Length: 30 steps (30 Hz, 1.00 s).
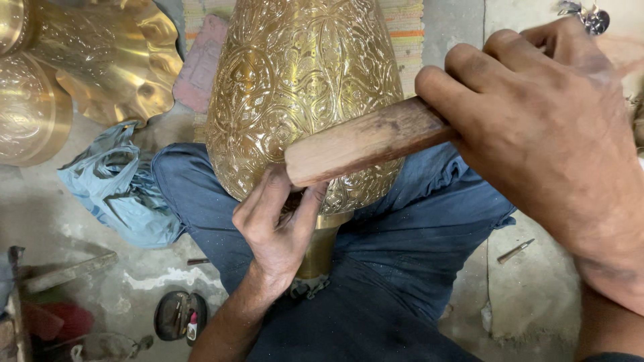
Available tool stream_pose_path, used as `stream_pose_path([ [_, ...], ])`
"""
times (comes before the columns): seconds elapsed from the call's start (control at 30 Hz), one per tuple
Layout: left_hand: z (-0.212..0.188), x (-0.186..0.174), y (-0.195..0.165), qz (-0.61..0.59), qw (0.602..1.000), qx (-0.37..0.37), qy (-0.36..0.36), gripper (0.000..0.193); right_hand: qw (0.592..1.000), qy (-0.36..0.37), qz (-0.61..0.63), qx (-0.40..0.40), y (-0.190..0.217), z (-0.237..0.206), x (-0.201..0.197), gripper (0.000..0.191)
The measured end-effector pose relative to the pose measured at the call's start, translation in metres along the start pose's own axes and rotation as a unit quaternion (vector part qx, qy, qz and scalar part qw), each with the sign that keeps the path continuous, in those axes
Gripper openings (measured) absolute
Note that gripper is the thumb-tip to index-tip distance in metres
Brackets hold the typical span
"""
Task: The person sits cross-legged on the floor holding a chisel against an ornate brass vessel resting on their lap and strikes the chisel with a wooden mallet, working the embossed pattern across the vessel surface and repositioning the chisel repeatedly.
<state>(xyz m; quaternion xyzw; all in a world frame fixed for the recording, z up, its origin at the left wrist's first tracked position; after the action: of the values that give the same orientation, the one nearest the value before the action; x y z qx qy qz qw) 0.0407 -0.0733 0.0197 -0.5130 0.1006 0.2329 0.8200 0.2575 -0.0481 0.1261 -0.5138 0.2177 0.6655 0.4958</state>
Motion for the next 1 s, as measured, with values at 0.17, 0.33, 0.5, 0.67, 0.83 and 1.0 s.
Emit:
stream_pose_path([
  [0.17, -0.001, 0.001, 0.000, -0.032, 0.999, -0.005, 0.008, 0.026, 1.000, 0.009, -0.022, -0.008, 0.005, -0.001, -0.002, 0.029],
  [0.33, -0.001, 0.001, -0.003, -0.033, 0.999, 0.000, 0.011, 0.028, 0.999, 0.017, 0.040, 0.033, -0.001, 0.000, 0.000, 0.034],
  [0.5, 0.001, 0.001, -0.001, -0.012, 0.999, 0.040, 0.015, 0.033, 0.998, 0.030, 0.043, 0.019, 0.000, -0.003, 0.005, 0.033],
  [0.67, -0.001, 0.001, 0.003, -0.020, 0.999, 0.018, 0.027, 0.025, 1.000, 0.020, 0.006, 0.021, -0.001, -0.001, -0.001, 0.031],
  [0.83, 0.001, 0.001, 0.001, -0.010, 0.999, 0.012, 0.029, 0.021, 0.989, 0.041, 0.105, 0.093, -0.005, 0.000, 0.003, 0.032],
  [1.0, 0.004, 0.001, -0.003, -0.002, 0.999, 0.021, 0.030, 0.024, 0.998, 0.028, 0.042, 0.034, -0.003, -0.005, 0.003, 0.035],
])
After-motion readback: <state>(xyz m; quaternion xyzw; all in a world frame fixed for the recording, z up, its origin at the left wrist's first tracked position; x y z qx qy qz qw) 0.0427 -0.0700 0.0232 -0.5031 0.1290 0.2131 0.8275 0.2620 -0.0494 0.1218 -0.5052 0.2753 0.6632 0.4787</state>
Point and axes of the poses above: each hand's wrist, its own z-axis towards the middle knuckle, its own x-axis out of the palm, y = z × x, the point moved 6 cm from there along z, towards the middle knuckle, and after that the axes turned 13 degrees about -y, right-handed, at the moved point
